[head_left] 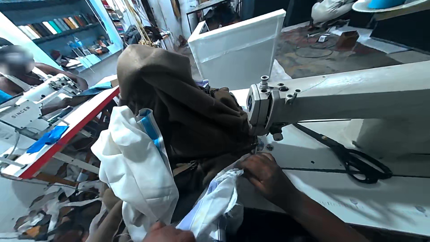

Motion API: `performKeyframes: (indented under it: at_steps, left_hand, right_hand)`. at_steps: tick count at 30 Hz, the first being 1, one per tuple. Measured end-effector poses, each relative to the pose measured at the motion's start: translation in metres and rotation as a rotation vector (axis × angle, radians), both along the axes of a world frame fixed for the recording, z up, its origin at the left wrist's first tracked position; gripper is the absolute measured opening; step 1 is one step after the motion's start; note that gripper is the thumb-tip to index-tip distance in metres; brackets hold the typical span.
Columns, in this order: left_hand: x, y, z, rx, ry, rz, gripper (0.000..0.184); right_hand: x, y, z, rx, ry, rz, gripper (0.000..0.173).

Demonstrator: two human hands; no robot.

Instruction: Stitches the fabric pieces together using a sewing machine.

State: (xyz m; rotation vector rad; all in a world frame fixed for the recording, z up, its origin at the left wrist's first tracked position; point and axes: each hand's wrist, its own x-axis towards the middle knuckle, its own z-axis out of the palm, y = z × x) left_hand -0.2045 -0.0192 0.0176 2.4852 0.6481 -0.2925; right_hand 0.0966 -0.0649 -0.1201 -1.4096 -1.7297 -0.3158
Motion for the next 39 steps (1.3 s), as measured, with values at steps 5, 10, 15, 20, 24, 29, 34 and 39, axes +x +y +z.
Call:
performKeyframes:
  at_steps: [5,10,15,20,24,29,34,39]
  left_hand:
    - [0.053,-0.033,-0.023,0.309,-0.422,0.133,0.033]
    - [0.087,-0.025,-0.074,0.691,-0.426,0.312,0.037]
    - [0.083,-0.007,-0.070,0.481,-0.538,0.384,0.018]
    - [0.078,0.004,-0.050,0.288,-0.580,0.437,0.025]
    - [0.083,0.007,-0.050,0.207,-0.645,0.497,0.027]
    - [0.096,-0.001,-0.047,0.307,-0.623,0.485,0.028]
    - [0.095,-0.007,-0.038,0.383,-0.503,0.404,0.030]
    - [0.096,-0.030,-0.033,0.260,-0.363,0.212,0.021]
  right_hand:
    - [-0.003,-0.009,-0.002,0.050,0.025,0.004,0.019]
    - [0.000,-0.016,0.000,0.061,-0.026,-0.001,0.022]
    - [-0.004,-0.016,-0.001,0.068,-0.014,-0.052,0.021]
    - [-0.009,-0.016,0.001,0.105,0.103,-0.180,0.023]
    - [-0.010,-0.024,-0.007,0.077,0.193,-0.210,0.022]
    - [-0.024,-0.042,-0.006,-0.235,0.299,-0.008,0.020]
    - [-0.031,-0.046,0.020,-0.866,0.389,0.279,0.044]
    - [-0.033,-0.044,0.028,-0.855,0.251,0.401,0.033]
